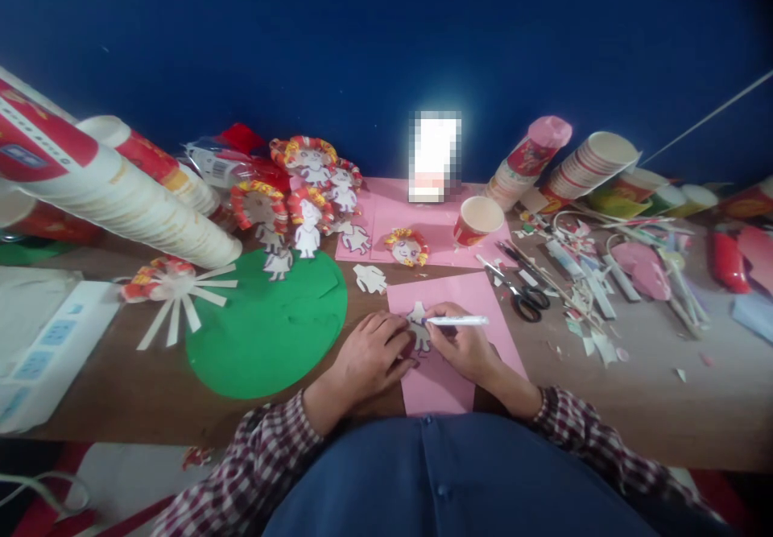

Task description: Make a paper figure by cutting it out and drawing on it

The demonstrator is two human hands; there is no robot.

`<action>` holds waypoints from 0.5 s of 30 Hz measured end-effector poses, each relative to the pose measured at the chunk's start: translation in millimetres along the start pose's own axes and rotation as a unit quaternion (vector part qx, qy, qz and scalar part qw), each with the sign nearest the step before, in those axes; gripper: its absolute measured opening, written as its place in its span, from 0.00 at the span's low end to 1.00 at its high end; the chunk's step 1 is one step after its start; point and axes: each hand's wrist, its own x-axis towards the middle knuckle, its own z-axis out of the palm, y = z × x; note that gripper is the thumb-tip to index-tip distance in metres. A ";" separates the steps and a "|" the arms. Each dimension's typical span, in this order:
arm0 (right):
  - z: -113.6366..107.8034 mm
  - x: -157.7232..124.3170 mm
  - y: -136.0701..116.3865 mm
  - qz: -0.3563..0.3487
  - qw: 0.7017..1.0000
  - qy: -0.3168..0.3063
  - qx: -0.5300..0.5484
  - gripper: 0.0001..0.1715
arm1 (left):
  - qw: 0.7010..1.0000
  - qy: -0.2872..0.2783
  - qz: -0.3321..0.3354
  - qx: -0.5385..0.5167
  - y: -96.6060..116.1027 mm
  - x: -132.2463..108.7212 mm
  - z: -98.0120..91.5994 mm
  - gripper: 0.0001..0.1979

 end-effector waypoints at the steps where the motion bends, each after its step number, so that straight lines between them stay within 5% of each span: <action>1: 0.0 0.3 0.5 -0.011 1.000 0.002 -0.004 0.05 | 1.000 0.000 0.000 -0.001 0.0 0.1 -0.4 0.15; 15: 1.2 0.6 2.7 -0.027 0.999 0.001 -0.018 0.06 | 1.000 -0.003 0.002 -0.005 -0.4 -1.2 0.9 0.16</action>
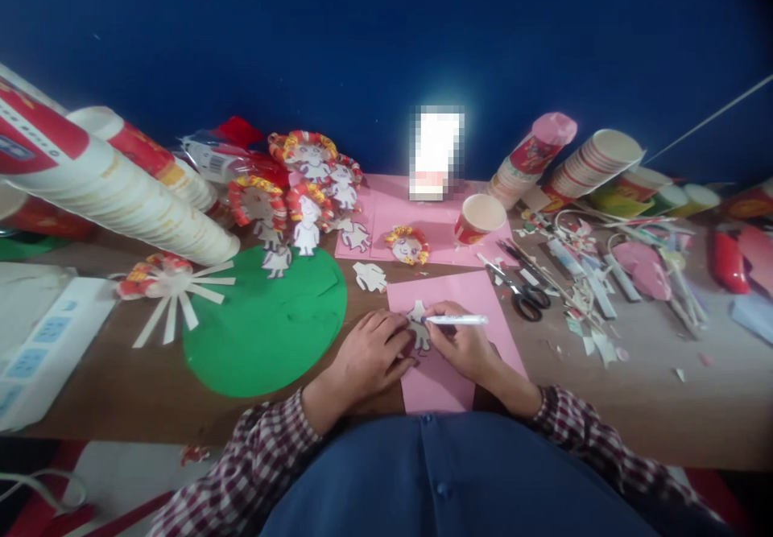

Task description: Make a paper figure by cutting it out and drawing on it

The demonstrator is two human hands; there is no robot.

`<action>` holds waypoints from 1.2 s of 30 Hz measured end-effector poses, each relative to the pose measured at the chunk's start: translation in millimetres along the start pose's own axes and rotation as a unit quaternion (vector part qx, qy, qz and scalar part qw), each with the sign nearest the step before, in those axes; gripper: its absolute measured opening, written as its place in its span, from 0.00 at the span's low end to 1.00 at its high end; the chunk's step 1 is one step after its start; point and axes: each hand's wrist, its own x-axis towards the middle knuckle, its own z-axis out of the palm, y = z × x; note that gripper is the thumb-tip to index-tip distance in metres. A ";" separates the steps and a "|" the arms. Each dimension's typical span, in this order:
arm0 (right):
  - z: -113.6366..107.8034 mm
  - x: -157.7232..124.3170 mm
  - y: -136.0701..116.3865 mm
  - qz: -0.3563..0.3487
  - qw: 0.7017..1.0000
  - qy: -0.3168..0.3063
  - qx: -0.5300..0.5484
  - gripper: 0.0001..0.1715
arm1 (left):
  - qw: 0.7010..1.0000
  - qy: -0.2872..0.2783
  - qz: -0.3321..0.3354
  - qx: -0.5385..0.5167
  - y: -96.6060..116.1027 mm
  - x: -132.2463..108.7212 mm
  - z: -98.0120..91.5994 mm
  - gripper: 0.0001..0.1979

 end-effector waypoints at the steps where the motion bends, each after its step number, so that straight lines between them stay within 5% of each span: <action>1: 0.2 -0.2 0.4 0.000 1.000 0.000 -0.001 0.06 | 1.000 -0.001 -0.001 0.000 0.0 0.0 -0.2 0.16; 36: -0.5 -0.4 -0.2 0.015 1.000 -0.014 0.006 0.04 | 1.000 -0.005 -0.004 -0.002 0.5 0.1 -0.7 0.16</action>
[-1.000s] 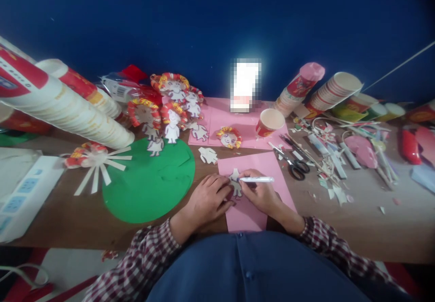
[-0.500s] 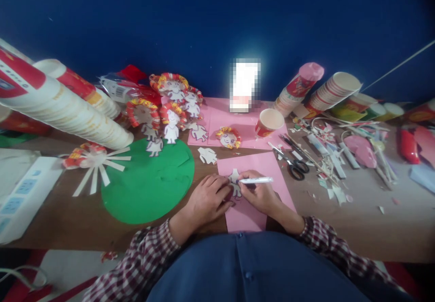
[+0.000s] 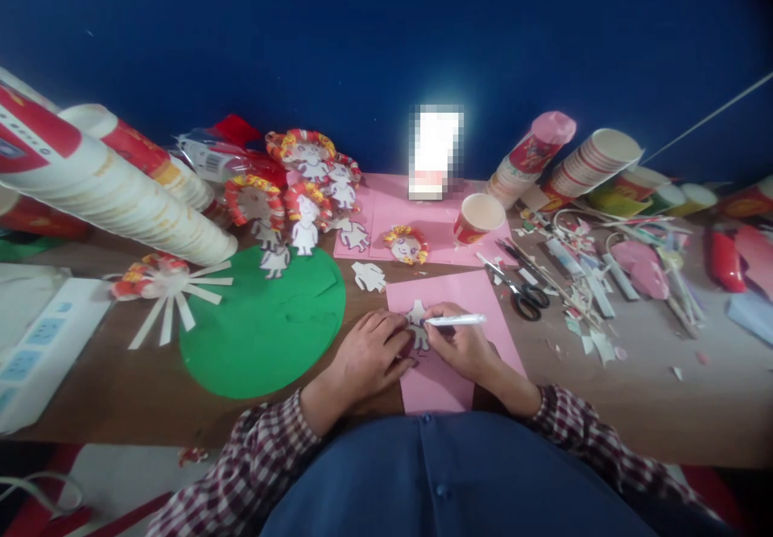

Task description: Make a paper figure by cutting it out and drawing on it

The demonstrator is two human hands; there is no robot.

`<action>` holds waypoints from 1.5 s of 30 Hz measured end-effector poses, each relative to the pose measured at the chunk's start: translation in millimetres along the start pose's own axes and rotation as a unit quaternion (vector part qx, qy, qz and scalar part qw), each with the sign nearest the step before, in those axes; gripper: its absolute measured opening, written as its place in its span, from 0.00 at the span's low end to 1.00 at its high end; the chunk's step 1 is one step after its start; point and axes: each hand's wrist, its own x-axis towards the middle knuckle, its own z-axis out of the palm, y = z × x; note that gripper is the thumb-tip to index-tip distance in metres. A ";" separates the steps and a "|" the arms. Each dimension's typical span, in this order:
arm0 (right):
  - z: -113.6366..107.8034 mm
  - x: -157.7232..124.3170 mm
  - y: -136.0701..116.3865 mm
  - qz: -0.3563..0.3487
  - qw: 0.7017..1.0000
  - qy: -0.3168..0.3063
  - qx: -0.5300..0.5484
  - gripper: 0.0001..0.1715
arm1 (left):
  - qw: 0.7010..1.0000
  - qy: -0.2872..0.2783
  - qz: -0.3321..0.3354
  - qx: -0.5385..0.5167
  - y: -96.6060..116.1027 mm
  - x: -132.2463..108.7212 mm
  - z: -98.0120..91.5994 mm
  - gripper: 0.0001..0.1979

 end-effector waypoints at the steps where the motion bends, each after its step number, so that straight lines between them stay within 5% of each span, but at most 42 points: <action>1: 0.1 -0.1 0.0 0.000 1.000 -0.001 0.001 0.04 | 1.000 -0.001 0.000 -0.001 -0.1 0.2 -0.2 0.16; 24: -1.4 0.7 -2.6 0.006 1.000 -0.010 0.006 0.03 | 1.000 0.001 -0.012 0.014 12.2 -21.6 -6.5 0.17; 45: -1.3 1.9 -2.8 -0.006 1.000 -0.007 -0.001 0.03 | 0.997 -0.041 -0.044 0.047 16.2 -14.1 -0.1 0.19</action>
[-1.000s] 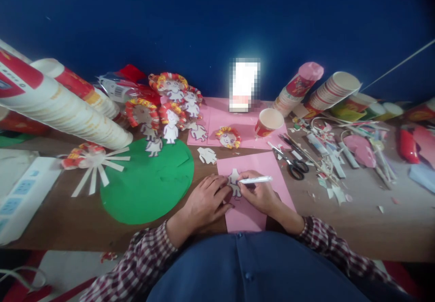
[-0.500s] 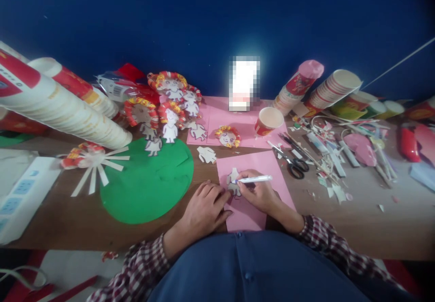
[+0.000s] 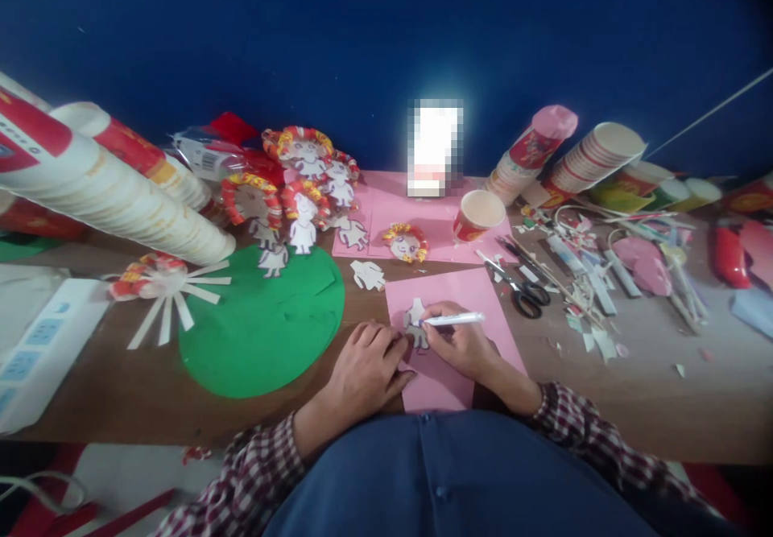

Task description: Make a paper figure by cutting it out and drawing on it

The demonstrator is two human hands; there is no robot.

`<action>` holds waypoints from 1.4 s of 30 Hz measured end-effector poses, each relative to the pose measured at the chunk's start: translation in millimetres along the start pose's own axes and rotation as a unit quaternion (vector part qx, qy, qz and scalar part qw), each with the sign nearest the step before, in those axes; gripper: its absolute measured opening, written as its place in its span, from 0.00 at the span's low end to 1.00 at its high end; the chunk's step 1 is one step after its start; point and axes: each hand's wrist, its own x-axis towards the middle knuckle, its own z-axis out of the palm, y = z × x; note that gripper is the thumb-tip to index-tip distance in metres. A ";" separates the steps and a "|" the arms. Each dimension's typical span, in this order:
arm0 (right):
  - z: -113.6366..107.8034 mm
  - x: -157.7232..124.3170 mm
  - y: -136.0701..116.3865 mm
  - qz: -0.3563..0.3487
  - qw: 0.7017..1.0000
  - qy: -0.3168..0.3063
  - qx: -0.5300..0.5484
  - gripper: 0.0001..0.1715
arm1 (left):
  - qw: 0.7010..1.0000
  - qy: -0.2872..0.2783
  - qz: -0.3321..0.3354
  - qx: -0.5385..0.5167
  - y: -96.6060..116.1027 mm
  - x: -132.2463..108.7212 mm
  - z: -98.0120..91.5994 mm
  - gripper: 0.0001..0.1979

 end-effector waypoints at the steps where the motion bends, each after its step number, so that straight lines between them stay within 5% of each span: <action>1: 0.0 0.1 0.0 0.000 1.000 0.000 -0.001 0.03 | 1.000 -0.001 -0.001 0.000 0.0 0.0 -0.1 0.19; 14: -1.0 0.4 -0.7 0.000 1.000 -0.012 0.006 0.03 | 1.000 -0.005 -0.002 0.005 0.2 -0.6 -0.6 0.20; 25: -3.3 5.4 -2.0 0.146 0.977 0.024 0.152 0.04 | 1.000 -0.008 -0.011 0.007 0.4 -0.9 -2.3 0.21; 42: 5.6 8.8 8.7 0.087 0.992 -0.004 0.096 0.03 | 1.000 0.002 0.001 -0.001 -0.8 -1.8 0.5 0.22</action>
